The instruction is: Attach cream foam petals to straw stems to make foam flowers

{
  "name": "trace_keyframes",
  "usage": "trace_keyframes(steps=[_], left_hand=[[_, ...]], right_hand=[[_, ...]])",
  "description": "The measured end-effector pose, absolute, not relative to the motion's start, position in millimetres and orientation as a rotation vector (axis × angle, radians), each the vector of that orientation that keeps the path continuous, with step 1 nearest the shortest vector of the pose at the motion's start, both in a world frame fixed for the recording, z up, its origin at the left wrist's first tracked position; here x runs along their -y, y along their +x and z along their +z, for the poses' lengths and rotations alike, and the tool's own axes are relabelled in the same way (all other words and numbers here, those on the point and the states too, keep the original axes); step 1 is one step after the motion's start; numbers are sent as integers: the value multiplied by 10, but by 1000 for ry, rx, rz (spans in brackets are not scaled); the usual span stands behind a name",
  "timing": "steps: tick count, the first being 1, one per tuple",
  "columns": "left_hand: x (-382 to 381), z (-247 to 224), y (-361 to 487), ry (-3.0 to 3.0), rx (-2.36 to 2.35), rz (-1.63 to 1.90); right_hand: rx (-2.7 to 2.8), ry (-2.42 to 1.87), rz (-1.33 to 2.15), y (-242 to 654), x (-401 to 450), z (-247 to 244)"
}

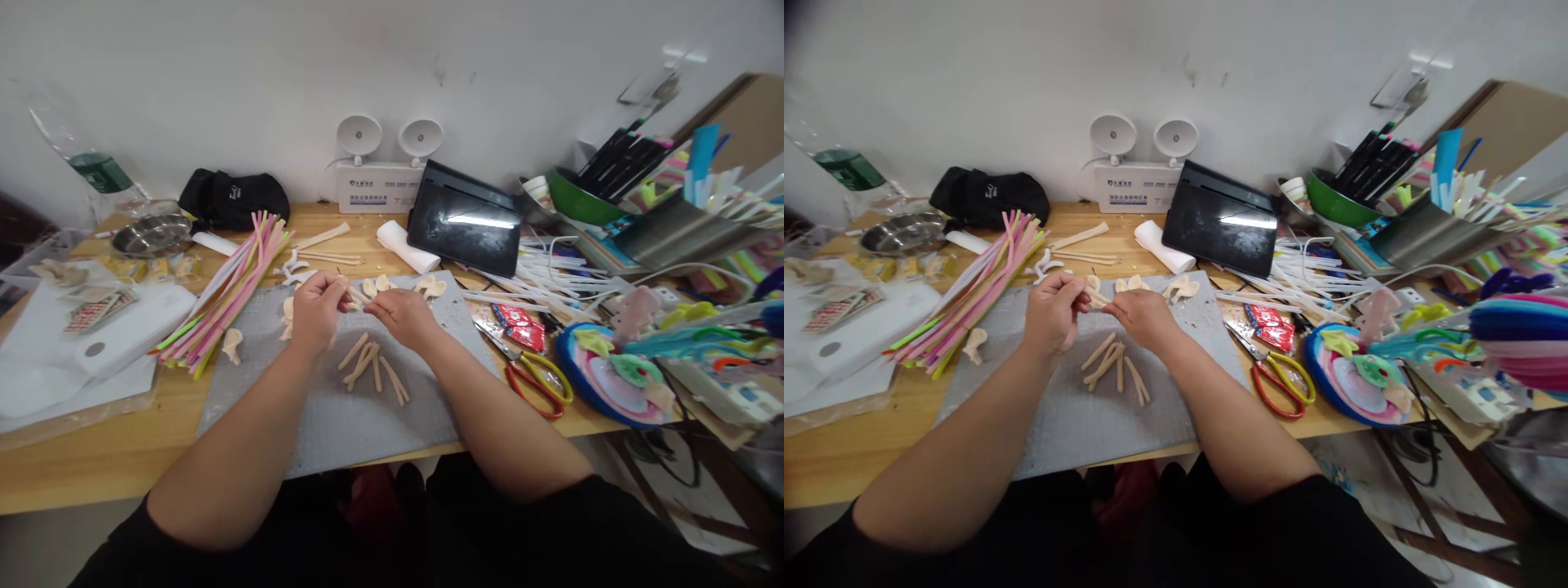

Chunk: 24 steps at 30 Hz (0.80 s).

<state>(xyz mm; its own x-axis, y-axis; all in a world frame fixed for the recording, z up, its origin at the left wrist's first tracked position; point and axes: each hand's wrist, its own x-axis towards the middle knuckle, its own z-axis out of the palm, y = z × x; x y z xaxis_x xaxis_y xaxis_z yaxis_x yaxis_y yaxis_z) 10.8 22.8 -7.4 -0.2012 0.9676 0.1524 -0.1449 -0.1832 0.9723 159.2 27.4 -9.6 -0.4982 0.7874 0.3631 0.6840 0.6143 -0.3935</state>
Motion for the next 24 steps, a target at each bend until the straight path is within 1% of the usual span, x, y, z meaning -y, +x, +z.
trace_keyframes(steps=[2, 7, 11, 14, 16, 19, 21, 22, 24], left_hand=[[-239, -62, 91, 1123, -1136, 1470], [-224, -61, 95, 1295, -1097, 1303], [-190, -39, 114, 1441, -1050, 1157], [-213, -10, 52, 1590, -1134, 1025], [-245, -5, -14, 1780, -1240, 825], [-263, -30, -75, 2069, -1304, 340], [-242, -60, -67, 2170, -1294, 90], [-226, -76, -52, 2205, -1302, 30], [-199, -104, -18, 2261, -1361, 18]], right_hand=[[2289, -1112, 386, 1605, -285, -104], [2043, -964, 818, 1634, -304, -153], [1910, -1017, 1015, 1631, -292, -164], [1767, -978, 1160, 1635, -291, -160], [1615, -909, 1261, 1643, -302, -157], [1423, -848, 1354, 1655, -332, -158], [1365, -840, 1368, 1659, -353, -167], [1351, -838, 1368, 1659, -361, -173], [1343, -838, 1372, 1659, -373, -187]])
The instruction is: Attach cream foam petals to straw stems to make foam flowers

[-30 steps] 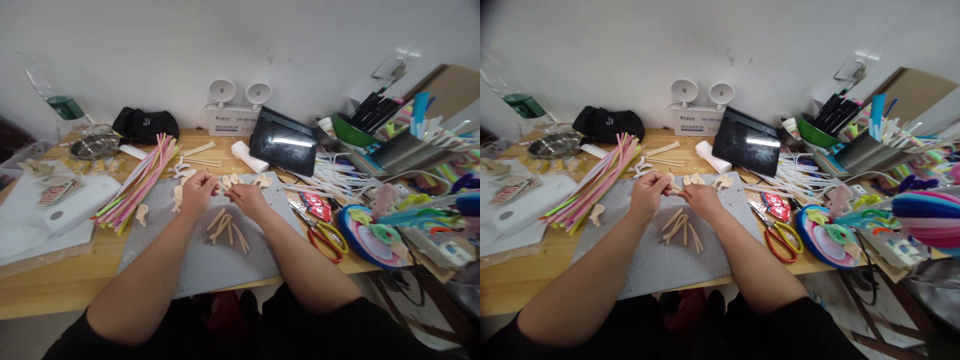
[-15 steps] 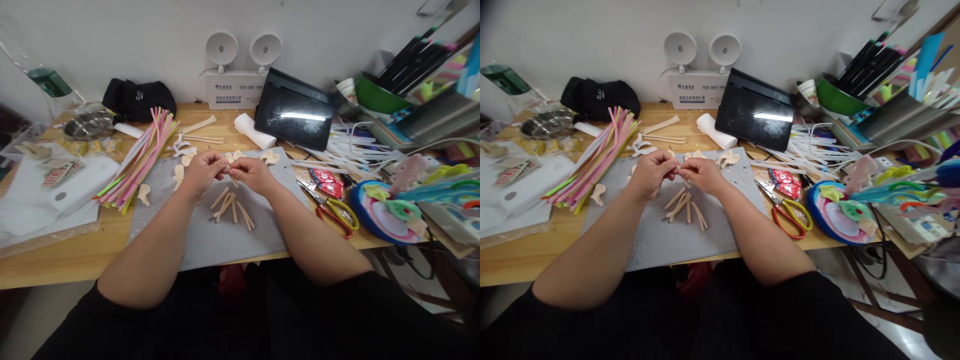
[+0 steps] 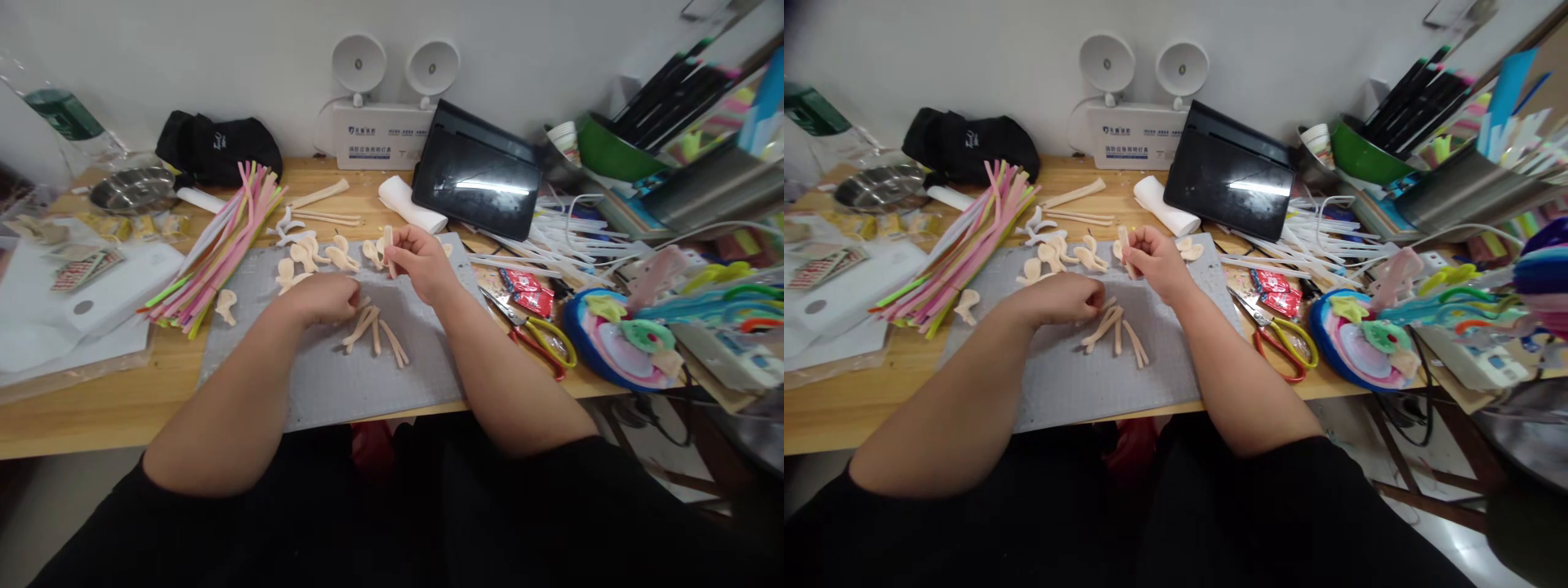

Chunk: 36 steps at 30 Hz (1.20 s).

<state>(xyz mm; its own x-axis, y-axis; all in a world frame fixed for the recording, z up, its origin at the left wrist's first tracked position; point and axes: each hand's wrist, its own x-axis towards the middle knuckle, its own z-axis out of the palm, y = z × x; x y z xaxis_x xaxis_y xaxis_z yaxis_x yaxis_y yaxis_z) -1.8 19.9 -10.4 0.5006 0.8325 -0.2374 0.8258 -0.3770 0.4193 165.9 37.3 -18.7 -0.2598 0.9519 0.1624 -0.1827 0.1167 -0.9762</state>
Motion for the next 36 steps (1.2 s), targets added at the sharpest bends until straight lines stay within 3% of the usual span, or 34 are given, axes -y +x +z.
trace_keyframes(steps=[6, 10, 15, 27, 36], left_hand=[[-212, -72, 12, 2178, -1465, 407], [-196, -15, 67, 1841, -1378, 821], [-177, -51, 171, 1481, -1199, 1071], [-187, -106, 151, 1729, -1397, 962], [-137, -16, 191, 1310, -1091, 1016]], right_hand=[[1304, -850, 1423, 1648, -355, -199], [1242, -771, 1443, 1625, -308, -181], [1190, -781, 1427, 1580, -280, -193], [1379, -935, 1249, 1557, -293, -232], [1176, -847, 1398, 1562, -287, -189]])
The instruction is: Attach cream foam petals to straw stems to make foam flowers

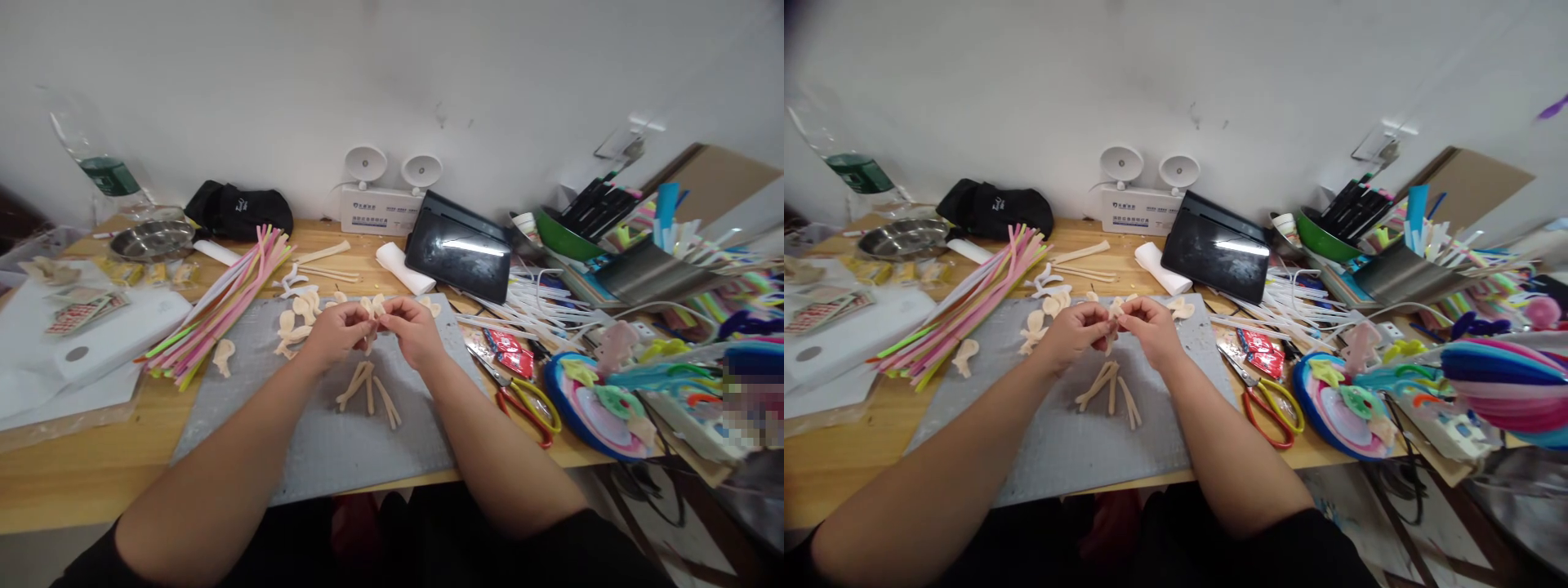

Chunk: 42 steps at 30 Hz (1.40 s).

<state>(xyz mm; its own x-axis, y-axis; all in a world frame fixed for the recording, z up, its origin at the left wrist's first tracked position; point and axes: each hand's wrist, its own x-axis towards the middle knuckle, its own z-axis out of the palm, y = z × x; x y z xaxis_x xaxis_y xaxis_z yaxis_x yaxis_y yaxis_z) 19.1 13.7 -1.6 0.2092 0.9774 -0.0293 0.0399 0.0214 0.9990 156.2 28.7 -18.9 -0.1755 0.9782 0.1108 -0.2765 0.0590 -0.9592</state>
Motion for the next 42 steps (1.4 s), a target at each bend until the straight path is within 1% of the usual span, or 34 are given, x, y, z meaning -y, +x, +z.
trace_keyframes(steps=[4, 8, 10, 16, 24, 34, 42], left_hand=[[-113, 27, 194, 1249, -1054, 1020], [-107, 21, 192, 1326, -1001, 927], [-119, 4, 188, 1346, -1027, 944], [-189, -47, 152, 1107, -1041, 1305], [-249, -88, 127, 1030, -1044, 1516], [-209, -82, 185, 969, -1019, 1574], [-187, -32, 165, 966, -926, 1453]], right_hand=[[1139, -804, 1423, 1563, -280, -172], [1156, -764, 1442, 1558, -275, -175], [1135, -739, 1432, 1562, -274, -171], [1186, -830, 1435, 1575, -270, -137], [1267, -849, 1657, 1526, -223, -155], [1235, -838, 1814, 1490, -187, -176], [1080, -793, 1809, 1471, -187, -157]])
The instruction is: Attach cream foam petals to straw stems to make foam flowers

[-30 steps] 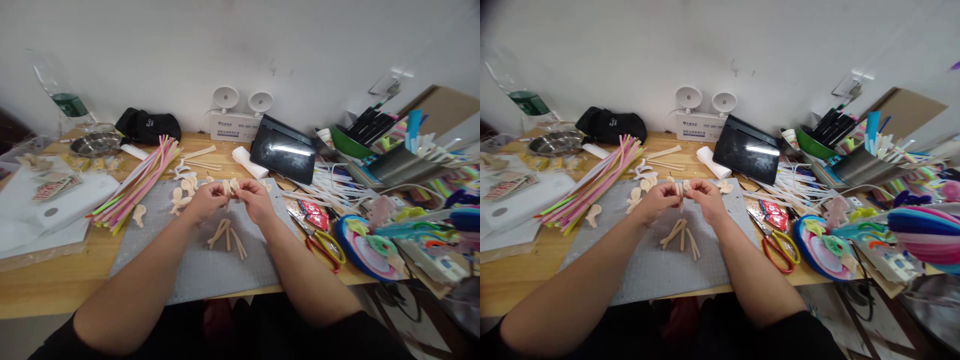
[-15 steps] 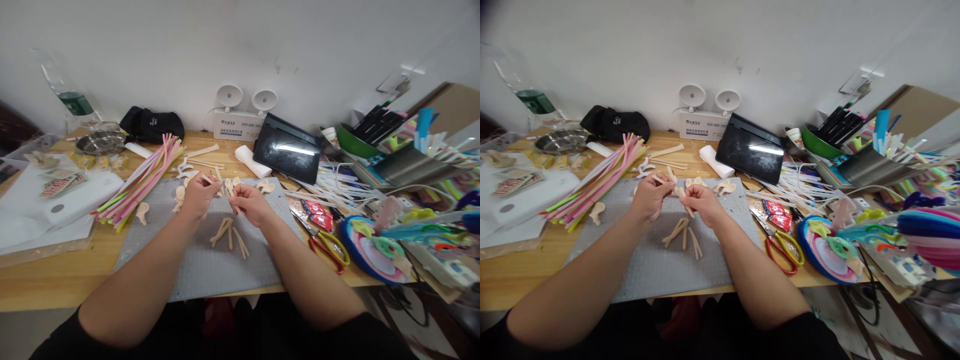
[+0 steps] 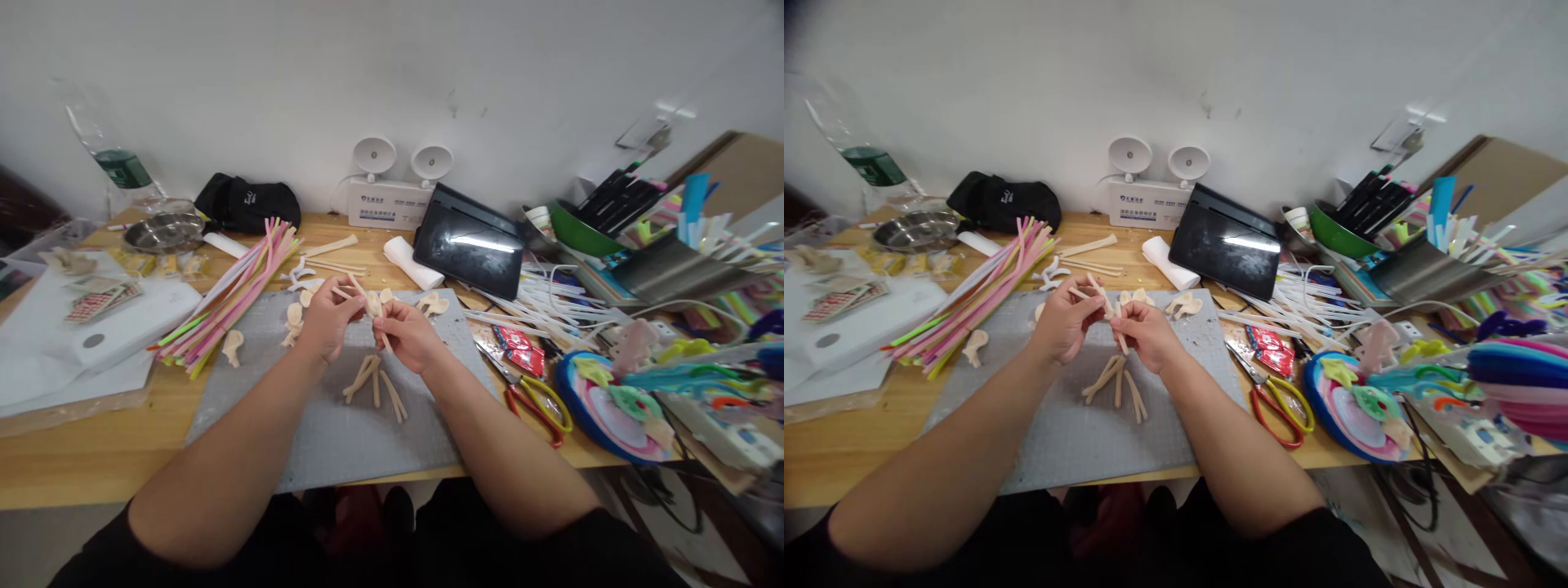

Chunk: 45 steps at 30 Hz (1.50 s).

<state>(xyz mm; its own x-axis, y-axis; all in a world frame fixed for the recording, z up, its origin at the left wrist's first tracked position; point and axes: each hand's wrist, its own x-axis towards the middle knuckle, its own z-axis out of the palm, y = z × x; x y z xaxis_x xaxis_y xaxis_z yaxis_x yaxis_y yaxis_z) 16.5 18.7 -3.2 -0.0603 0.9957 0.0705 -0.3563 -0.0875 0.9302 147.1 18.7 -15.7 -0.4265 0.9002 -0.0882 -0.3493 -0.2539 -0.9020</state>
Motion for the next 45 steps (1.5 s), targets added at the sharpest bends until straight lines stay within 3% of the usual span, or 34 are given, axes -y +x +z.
trace_keyframes(steps=[20, 36, 45], left_hand=[[-152, -81, 208, 1261, -1040, 1353], [-150, -132, 245, 1279, -1153, 1321], [-165, -161, 252, 1063, -1173, 1185]], right_hand=[[888, -847, 1600, 1428, -199, -214], [636, -736, 1484, 1557, -312, -146], [558, -813, 1219, 1597, -362, -125]])
